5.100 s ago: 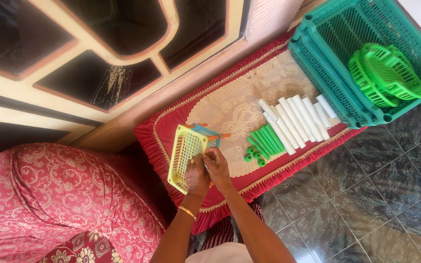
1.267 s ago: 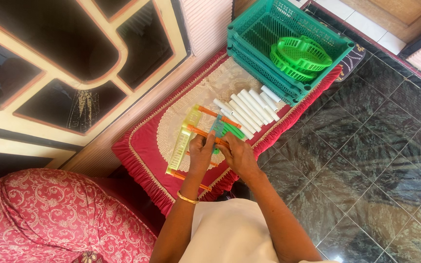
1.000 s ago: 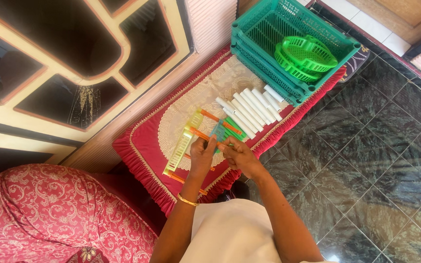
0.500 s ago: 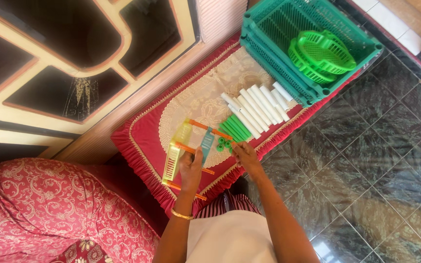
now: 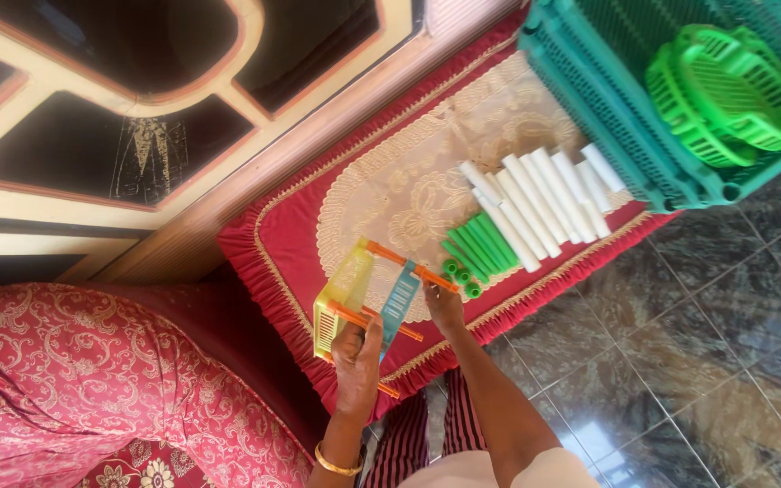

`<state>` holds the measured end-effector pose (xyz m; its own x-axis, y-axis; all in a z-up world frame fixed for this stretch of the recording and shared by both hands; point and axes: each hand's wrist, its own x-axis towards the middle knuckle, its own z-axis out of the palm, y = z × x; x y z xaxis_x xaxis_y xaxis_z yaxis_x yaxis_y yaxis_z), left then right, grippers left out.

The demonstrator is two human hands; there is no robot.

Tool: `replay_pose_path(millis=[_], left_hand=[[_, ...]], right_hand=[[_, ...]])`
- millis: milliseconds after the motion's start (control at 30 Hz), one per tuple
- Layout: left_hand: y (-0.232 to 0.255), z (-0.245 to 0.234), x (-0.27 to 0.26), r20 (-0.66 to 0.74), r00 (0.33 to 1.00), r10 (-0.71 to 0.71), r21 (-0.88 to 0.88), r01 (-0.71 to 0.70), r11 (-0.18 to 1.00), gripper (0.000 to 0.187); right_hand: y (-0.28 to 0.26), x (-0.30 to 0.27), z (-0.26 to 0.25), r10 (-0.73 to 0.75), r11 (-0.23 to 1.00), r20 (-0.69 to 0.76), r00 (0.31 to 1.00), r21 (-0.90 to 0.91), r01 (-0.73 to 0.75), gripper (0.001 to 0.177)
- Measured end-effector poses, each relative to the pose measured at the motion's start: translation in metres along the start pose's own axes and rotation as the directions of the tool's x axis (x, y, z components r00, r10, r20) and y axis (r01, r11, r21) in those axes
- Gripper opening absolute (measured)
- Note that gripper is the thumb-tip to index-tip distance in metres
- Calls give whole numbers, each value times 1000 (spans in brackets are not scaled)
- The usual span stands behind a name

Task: The person assembles small plastic components by inserting short cylindrical rods into grid-like trays. They handle green, blue, and yellow trays and white and green rods, placing rods into the trays and arranging them on a red-covered surface next to a green basket.

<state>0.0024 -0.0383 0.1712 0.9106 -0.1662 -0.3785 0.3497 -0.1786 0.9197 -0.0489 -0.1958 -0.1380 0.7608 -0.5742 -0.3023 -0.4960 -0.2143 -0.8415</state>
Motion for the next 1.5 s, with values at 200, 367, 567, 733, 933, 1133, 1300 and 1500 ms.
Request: replay_pose_path(millis=[200,367,567,733,933,1133,1300,1500], left_hand=[[-29,-14,7,-41,998,-48,-22,48,999,32],[-42,-23,4,5,998,-63,-35,63,997,31],[-34,-28,4,74,996,-56,21,55,998,34],[-17,-26,0,192,981,24,11,-26,1000,7],[-8,-31,5,267,962,48,-163,-4,987,10],[6,-29,-21,163,940,298,-262,-250,932,26],[46,-12,-44,-135,688,713,447,-600,663,49],[83,17,-59,315,561,766,420,-806,417,45]], right_hand=[[14,41,35,-122,957,-74,990,-274,97,22],[-10,44,1,-364,916,-34,931,-195,351,31],[-127,1,-107,330,612,673,662,381,-693,59],[-210,-52,-161,153,508,795,587,446,-737,51],[-248,-74,-180,104,486,715,691,570,-663,40],[-279,-107,-195,-18,476,636,772,684,-553,31],[-299,-130,-208,-83,503,581,809,726,-469,29],[-306,-154,-223,-22,546,545,838,709,-447,25]])
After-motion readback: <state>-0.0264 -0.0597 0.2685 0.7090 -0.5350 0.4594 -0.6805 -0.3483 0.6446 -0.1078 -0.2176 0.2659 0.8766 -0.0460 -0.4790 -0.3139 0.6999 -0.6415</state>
